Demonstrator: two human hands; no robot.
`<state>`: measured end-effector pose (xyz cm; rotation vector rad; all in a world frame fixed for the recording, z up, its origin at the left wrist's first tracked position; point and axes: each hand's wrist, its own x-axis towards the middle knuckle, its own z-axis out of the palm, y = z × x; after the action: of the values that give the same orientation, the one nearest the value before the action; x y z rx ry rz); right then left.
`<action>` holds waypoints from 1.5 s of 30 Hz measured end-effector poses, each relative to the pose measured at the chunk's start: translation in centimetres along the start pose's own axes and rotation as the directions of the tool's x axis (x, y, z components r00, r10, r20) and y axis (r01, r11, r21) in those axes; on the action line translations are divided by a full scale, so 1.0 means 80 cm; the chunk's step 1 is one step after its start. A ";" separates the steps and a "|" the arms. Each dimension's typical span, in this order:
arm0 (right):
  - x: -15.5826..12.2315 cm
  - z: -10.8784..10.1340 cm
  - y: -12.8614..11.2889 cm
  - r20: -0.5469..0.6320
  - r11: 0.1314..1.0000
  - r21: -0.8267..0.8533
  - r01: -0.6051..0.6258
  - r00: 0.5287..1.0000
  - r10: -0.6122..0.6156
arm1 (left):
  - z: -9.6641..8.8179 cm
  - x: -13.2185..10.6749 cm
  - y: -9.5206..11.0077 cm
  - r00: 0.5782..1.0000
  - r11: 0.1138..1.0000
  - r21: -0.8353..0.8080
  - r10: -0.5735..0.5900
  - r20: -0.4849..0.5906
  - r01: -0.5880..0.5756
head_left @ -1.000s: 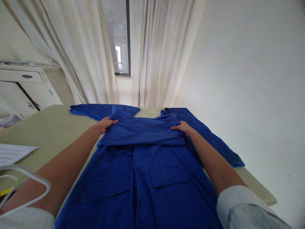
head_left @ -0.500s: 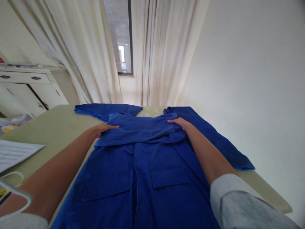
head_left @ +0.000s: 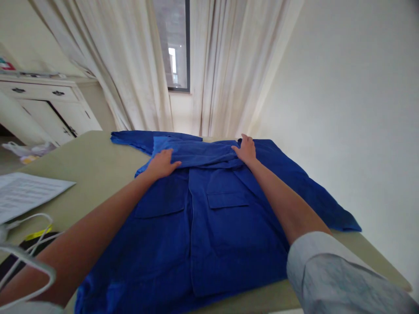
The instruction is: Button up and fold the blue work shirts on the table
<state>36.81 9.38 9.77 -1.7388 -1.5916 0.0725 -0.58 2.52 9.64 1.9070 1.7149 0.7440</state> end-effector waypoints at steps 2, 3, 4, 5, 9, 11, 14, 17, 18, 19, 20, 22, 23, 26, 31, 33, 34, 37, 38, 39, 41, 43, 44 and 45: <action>-0.054 0.004 -0.018 0.118 0.969 0.035 0.243 0.962 -0.245 | 0.033 -0.060 0.002 0.922 0.945 0.098 0.275 0.273 -0.311; -0.088 0.003 -0.026 0.193 0.933 0.075 0.351 0.913 -0.359 | 0.049 -0.091 0.000 0.855 0.892 0.113 0.373 0.359 -0.437; -0.125 0.001 -0.033 0.262 0.892 0.123 0.436 0.852 -0.453 | 0.063 -0.122 -0.004 0.804 0.847 0.128 0.429 0.411 -0.517; -0.162 -0.002 -0.038 0.361 0.844 0.175 0.508 0.764 -0.534 | 0.076 -0.151 -0.009 0.779 0.813 0.156 0.455 0.432 -0.562; -0.273 -0.018 -0.037 0.665 0.760 0.212 0.614 0.479 -0.573 | 0.102 -0.221 -0.032 0.806 0.761 0.288 0.492 0.327 -0.582; -0.293 -0.029 -0.031 0.702 0.777 0.179 0.603 0.475 -0.530 | 0.101 -0.237 -0.042 0.842 0.775 0.335 0.464 0.274 -0.536; -0.310 -0.051 -0.034 0.691 0.811 0.132 0.570 0.534 -0.488 | 0.090 -0.264 -0.052 0.865 0.780 0.374 0.443 0.234 -0.501; -0.352 -0.077 -0.054 0.657 0.797 0.164 0.582 0.538 -0.528 | 0.077 -0.304 -0.053 0.836 0.757 0.359 0.468 0.285 -0.546; -0.372 -0.085 -0.062 0.648 0.773 0.201 0.602 0.510 -0.566 | 0.073 -0.318 -0.052 0.829 0.754 0.351 0.469 0.305 -0.556; -0.392 -0.091 -0.069 0.641 0.746 0.233 0.624 0.478 -0.600 | 0.070 -0.331 -0.050 0.821 0.751 0.343 0.470 0.324 -0.565; -0.409 -0.095 -0.076 0.633 0.727 0.250 0.640 0.460 -0.622 | 0.068 -0.343 -0.048 0.815 0.749 0.334 0.470 0.339 -0.572; -0.430 -0.100 -0.084 0.610 0.730 0.248 0.637 0.482 -0.628 | 0.064 -0.359 -0.044 0.808 0.750 0.321 0.472 0.353 -0.578; -0.432 -0.102 -0.086 0.589 0.755 0.250 0.606 0.524 -0.615 | 0.062 -0.364 -0.043 0.808 0.753 0.315 0.473 0.351 -0.578; -0.410 -0.111 -0.080 0.431 0.869 0.341 0.359 0.761 -0.484 | 0.059 -0.369 -0.041 0.805 0.760 0.292 0.484 0.343 -0.581; -0.368 -0.133 -0.067 0.222 0.788 0.613 -0.055 0.969 -0.106 | 0.054 -0.368 -0.037 0.788 0.748 0.283 0.493 0.369 -0.600; -0.376 -0.137 -0.069 0.273 0.778 0.627 -0.048 0.948 -0.162 | 0.053 -0.369 -0.031 0.786 0.748 0.288 0.475 0.396 -0.598; -0.386 -0.138 -0.072 0.312 0.793 0.610 -0.002 0.920 -0.238 | 0.054 -0.371 -0.027 0.784 0.748 0.292 0.465 0.410 -0.596; -0.424 -0.136 -0.077 0.497 0.829 0.492 0.264 0.697 -0.517 | 0.056 -0.381 -0.023 0.782 0.738 0.316 0.448 0.433 -0.597; -0.435 -0.136 -0.076 0.564 0.816 0.449 0.364 0.593 -0.575 | 0.056 -0.387 -0.028 0.791 0.732 0.339 0.444 0.421 -0.591; -0.444 -0.138 -0.071 0.622 0.793 0.414 0.448 0.497 -0.605 | 0.055 -0.393 -0.036 0.809 0.726 0.376 0.437 0.393 -0.576; -0.452 -0.146 -0.054 0.689 0.753 0.352 0.556 0.390 -0.611 | 0.047 -0.406 -0.064 0.864 0.715 0.485 0.415 0.286 -0.504; -0.449 -0.161 -0.025 0.704 0.763 0.246 0.598 0.431 -0.565 | 0.035 -0.418 -0.099 0.912 0.705 0.589 0.376 0.163 -0.396; -0.447 -0.169 -0.009 0.698 0.780 0.178 0.600 0.482 -0.530 | 0.027 -0.423 -0.116 0.926 0.698 0.621 0.351 0.135 -0.356; -0.445 -0.177 0.007 0.687 0.799 0.110 0.592 0.535 -0.492 | 0.020 -0.427 -0.129 0.936 0.689 0.643 0.324 0.140 -0.335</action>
<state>36.74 -28.52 3.89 -1.2589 -2.7116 0.3487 -9.70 -30.28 -1.29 2.7493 1.7894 0.2179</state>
